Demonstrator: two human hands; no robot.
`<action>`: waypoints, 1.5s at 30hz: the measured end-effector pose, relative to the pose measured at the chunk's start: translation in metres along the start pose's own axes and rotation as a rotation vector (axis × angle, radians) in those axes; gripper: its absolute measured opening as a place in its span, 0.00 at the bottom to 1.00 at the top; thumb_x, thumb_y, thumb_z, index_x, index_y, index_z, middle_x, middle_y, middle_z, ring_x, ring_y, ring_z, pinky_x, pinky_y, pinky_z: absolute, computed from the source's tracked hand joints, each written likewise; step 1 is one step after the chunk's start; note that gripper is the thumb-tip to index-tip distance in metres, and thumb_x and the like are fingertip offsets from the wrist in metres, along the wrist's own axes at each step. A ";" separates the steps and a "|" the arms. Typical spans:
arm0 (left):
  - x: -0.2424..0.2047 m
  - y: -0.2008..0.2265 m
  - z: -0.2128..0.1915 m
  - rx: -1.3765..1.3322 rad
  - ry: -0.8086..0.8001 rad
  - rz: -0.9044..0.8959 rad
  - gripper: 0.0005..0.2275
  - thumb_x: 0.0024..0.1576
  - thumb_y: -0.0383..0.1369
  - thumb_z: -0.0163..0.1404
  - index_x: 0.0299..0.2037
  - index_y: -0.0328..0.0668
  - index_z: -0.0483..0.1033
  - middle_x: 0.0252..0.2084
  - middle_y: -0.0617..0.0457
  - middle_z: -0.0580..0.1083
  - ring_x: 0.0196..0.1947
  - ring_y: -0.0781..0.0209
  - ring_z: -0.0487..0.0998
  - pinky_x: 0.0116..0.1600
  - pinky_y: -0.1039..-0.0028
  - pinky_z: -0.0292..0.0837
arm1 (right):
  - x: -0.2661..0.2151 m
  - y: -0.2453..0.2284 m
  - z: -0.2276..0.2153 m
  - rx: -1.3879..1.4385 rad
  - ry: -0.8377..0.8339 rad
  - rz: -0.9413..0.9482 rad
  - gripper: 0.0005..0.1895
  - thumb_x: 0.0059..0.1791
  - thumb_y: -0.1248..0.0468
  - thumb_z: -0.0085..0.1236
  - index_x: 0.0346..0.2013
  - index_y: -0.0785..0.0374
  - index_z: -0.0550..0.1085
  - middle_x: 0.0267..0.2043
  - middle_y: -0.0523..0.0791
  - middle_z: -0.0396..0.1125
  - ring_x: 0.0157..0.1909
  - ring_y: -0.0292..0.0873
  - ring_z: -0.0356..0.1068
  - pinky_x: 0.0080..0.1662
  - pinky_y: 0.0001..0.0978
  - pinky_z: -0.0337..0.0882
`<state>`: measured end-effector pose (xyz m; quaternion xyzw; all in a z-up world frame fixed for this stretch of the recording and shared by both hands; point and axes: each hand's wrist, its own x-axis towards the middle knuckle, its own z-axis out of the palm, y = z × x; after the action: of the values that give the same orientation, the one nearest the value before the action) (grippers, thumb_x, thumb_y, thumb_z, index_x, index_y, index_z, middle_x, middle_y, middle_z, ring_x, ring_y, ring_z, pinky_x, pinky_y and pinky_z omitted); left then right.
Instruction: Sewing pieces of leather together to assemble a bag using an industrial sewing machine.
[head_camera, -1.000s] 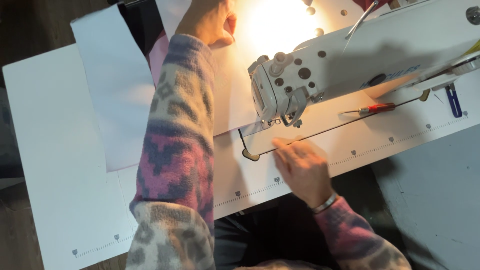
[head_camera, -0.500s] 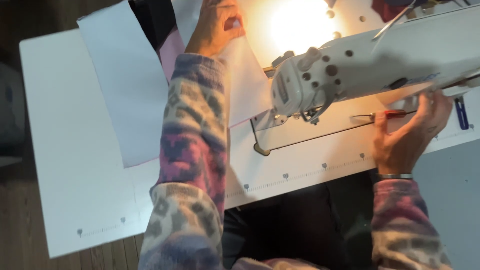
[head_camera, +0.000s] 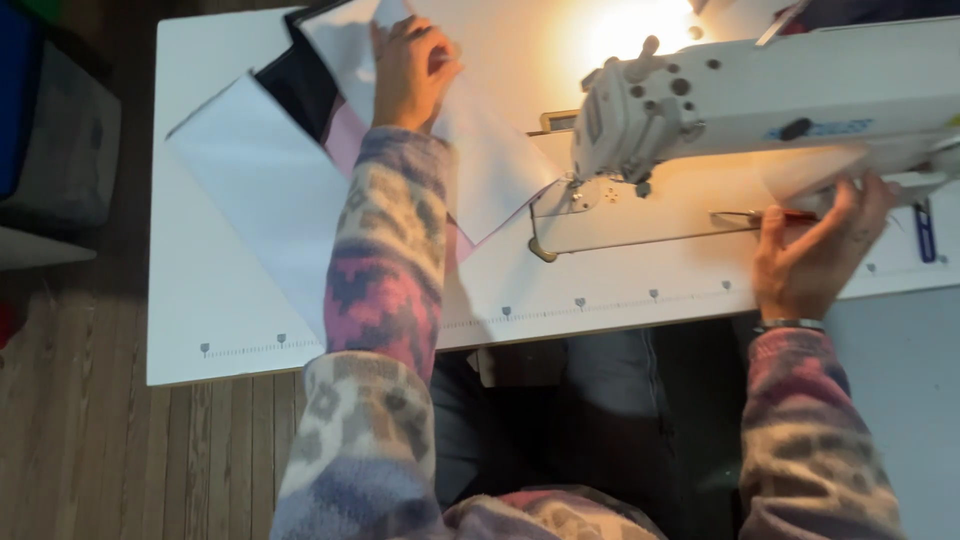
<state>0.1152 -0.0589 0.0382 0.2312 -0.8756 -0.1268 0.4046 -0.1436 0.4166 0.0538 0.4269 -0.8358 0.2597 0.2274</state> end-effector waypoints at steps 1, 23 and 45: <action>0.000 0.003 -0.001 -0.005 0.003 0.012 0.08 0.52 0.34 0.66 0.33 0.43 0.79 0.44 0.52 0.75 0.53 0.50 0.73 0.69 0.39 0.42 | 0.001 0.003 -0.001 -0.005 0.011 0.004 0.34 0.59 0.65 0.60 0.75 0.65 0.53 0.80 0.56 0.46 0.82 0.63 0.42 0.81 0.56 0.46; -0.064 0.039 -0.032 0.186 0.016 -0.379 0.07 0.59 0.34 0.59 0.45 0.47 0.78 0.58 0.53 0.73 0.66 0.49 0.68 0.70 0.29 0.36 | 0.005 -0.009 -0.009 0.039 -0.015 0.090 0.42 0.58 0.65 0.59 0.80 0.66 0.45 0.82 0.56 0.42 0.84 0.62 0.39 0.82 0.53 0.43; -0.052 0.058 -0.032 0.352 -0.190 -0.451 0.16 0.66 0.34 0.46 0.63 0.47 0.71 0.70 0.52 0.67 0.73 0.50 0.59 0.73 0.36 0.36 | -0.001 0.000 -0.010 -0.064 -0.127 0.156 0.51 0.55 0.59 0.63 0.83 0.62 0.41 0.85 0.53 0.35 0.85 0.63 0.31 0.84 0.56 0.42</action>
<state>0.1520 0.0167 0.0488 0.4735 -0.8446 -0.0807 0.2364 -0.1413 0.4233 0.0603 0.3687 -0.8871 0.2223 0.1664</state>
